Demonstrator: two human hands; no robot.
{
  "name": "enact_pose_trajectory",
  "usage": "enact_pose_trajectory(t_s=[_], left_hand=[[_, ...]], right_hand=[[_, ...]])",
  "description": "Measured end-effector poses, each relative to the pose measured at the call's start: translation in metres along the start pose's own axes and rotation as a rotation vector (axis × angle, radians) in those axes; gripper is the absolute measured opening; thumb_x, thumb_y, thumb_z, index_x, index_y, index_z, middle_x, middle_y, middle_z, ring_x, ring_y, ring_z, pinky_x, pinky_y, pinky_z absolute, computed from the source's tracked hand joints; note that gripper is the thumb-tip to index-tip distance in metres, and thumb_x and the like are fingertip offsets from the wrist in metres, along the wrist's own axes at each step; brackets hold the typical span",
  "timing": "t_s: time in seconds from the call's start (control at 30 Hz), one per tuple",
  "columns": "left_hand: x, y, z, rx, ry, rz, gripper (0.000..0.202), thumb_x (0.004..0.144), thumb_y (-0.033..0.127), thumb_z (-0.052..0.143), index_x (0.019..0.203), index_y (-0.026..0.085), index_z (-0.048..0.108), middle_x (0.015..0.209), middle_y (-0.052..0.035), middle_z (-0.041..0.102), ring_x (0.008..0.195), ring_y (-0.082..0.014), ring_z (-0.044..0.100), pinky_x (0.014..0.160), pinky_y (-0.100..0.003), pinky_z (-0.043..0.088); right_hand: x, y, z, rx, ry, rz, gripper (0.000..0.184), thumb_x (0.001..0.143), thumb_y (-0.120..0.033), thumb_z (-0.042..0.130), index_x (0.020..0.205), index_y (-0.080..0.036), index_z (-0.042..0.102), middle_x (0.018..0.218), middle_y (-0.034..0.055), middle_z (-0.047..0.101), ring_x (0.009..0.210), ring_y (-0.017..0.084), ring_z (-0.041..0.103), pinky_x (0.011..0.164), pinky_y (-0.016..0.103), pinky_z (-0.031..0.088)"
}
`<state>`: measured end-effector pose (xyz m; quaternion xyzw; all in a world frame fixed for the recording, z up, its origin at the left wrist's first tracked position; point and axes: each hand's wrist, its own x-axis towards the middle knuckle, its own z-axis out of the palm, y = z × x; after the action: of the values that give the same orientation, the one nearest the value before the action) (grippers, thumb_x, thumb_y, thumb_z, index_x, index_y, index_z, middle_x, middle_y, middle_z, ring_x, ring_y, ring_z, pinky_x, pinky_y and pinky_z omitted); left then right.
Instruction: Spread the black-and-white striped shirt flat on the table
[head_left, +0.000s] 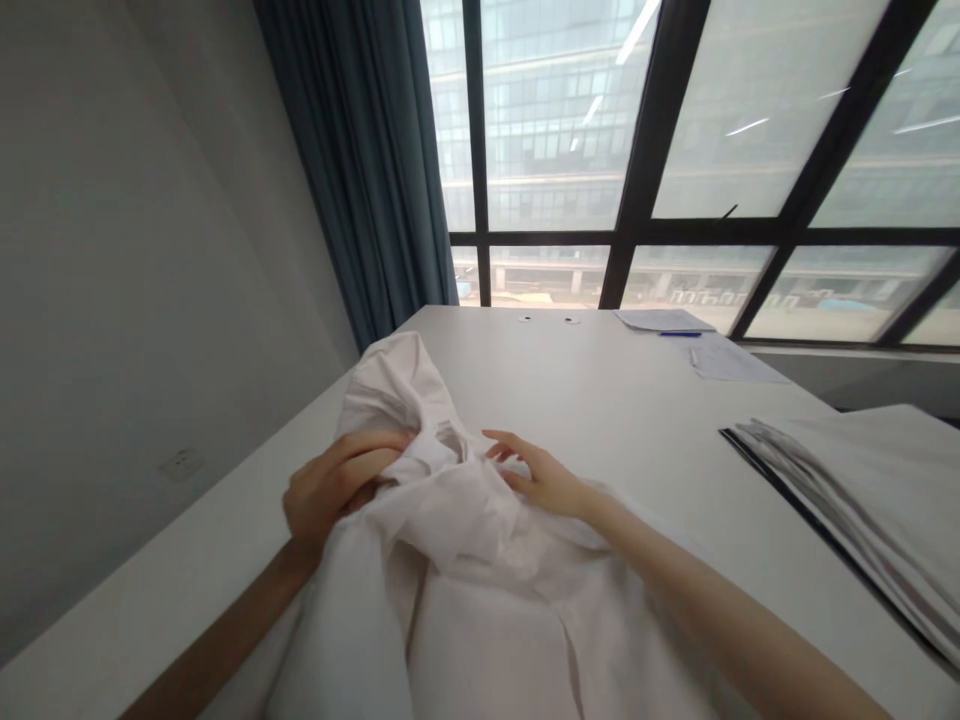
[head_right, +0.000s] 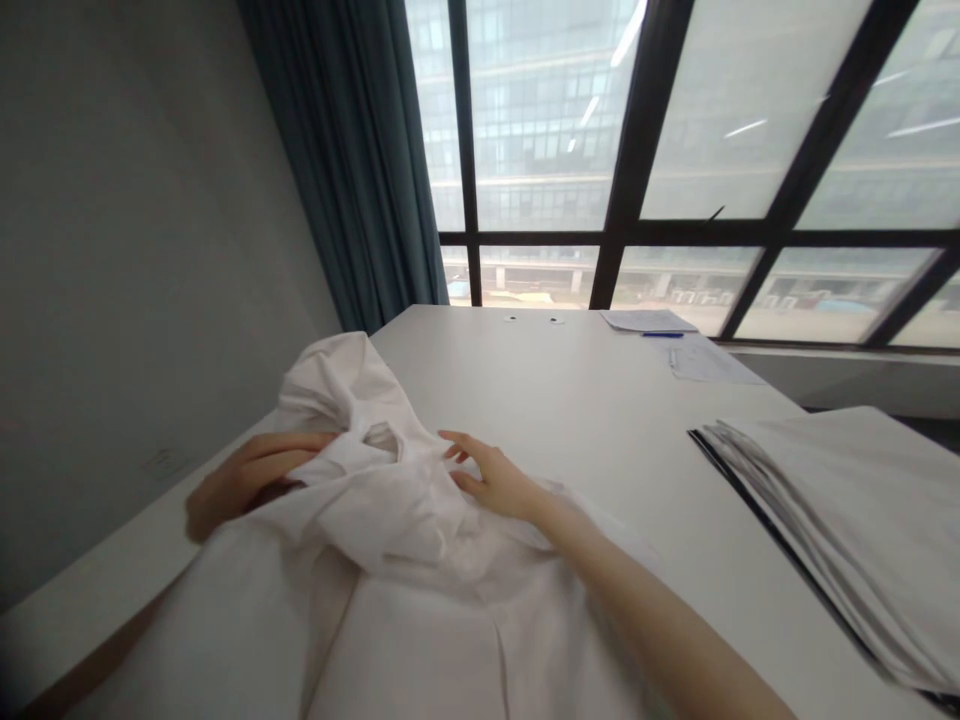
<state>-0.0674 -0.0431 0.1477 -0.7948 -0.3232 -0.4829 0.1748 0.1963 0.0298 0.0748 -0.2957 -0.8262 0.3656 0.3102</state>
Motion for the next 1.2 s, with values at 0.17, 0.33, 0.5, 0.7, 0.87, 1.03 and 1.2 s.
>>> enact_pose_trajectory(t_s=[0.17,0.33,0.5,0.7,0.87,1.03,1.2], left_hand=[[0.015,-0.004,0.024,-0.189,-0.035,0.132,0.020,0.097,0.023,0.042,0.093,0.021,0.062,0.091,-0.0036,0.071,0.080,-0.0131,0.068,0.068,-0.020,0.052],[0.027,-0.025,0.024,-0.156,-0.197,0.091,0.025,0.098,0.026,0.040,0.090,0.021,0.063,0.091,-0.0031,0.073,0.084,-0.0128,0.068,0.071,-0.019,0.051],[0.027,-0.090,-0.005,0.227,-0.297,-0.146,0.032,0.097,0.036,0.036,0.094,0.020,0.064,0.098,-0.0028,0.072,0.091,-0.0158,0.065,0.078,-0.023,0.049],[0.038,-0.135,0.004,0.403,-0.533,-0.359,0.032,0.095,0.030,0.035,0.100,0.016,0.063,0.108,-0.0075,0.068,0.099,-0.0205,0.061,0.087,-0.031,0.047],[0.034,-0.114,0.057,0.406,-0.609,-0.399,0.029,0.092,0.023,0.042,0.108,0.012,0.064,0.129,-0.0148,0.059,0.120,-0.0261,0.053,0.102,-0.037,0.040],[0.012,-0.059,0.106,0.238,-0.740,-0.294,0.043,0.097,0.033,0.038,0.137,0.016,0.047,0.143,-0.0111,0.049,0.134,-0.0237,0.042,0.113,-0.042,0.027],[0.000,-0.031,0.129,0.138,-0.809,-0.285,0.056,0.094,0.048,0.046,0.141,0.019,0.040,0.140,-0.0140,0.052,0.132,-0.0267,0.044,0.113,-0.052,0.021]], right_hand=[[0.015,-0.029,0.006,0.318,0.078,-0.023,0.035,0.093,-0.039,0.043,0.121,-0.021,0.053,0.094,0.0018,0.064,0.081,0.013,0.055,0.076,0.028,0.043],[0.018,-0.033,-0.013,0.085,0.223,0.054,0.035,0.082,-0.042,0.058,0.058,-0.018,0.048,0.057,-0.0055,0.039,0.060,0.010,0.037,0.056,0.023,0.031],[-0.009,-0.011,-0.083,0.182,0.805,0.118,0.039,0.074,-0.052,0.067,0.059,-0.018,0.053,0.056,-0.0045,0.044,0.057,0.010,0.039,0.053,0.024,0.031],[-0.033,0.025,-0.152,0.216,1.036,0.193,0.043,0.058,-0.057,0.076,0.059,-0.019,0.057,0.054,-0.0033,0.050,0.054,0.011,0.043,0.052,0.025,0.036],[-0.043,0.045,-0.153,0.295,0.950,0.289,0.048,0.049,-0.059,0.081,0.057,-0.019,0.055,0.049,-0.0039,0.048,0.049,0.010,0.046,0.048,0.024,0.037],[-0.060,0.029,-0.120,0.402,0.747,0.243,0.039,0.059,-0.055,0.079,0.066,-0.020,0.063,0.067,0.0005,0.062,0.066,0.015,0.058,0.065,0.030,0.049],[-0.076,-0.015,-0.096,0.406,0.323,0.217,0.028,0.072,-0.044,0.075,0.077,-0.017,0.070,0.079,0.0056,0.069,0.075,0.020,0.062,0.075,0.037,0.050]])
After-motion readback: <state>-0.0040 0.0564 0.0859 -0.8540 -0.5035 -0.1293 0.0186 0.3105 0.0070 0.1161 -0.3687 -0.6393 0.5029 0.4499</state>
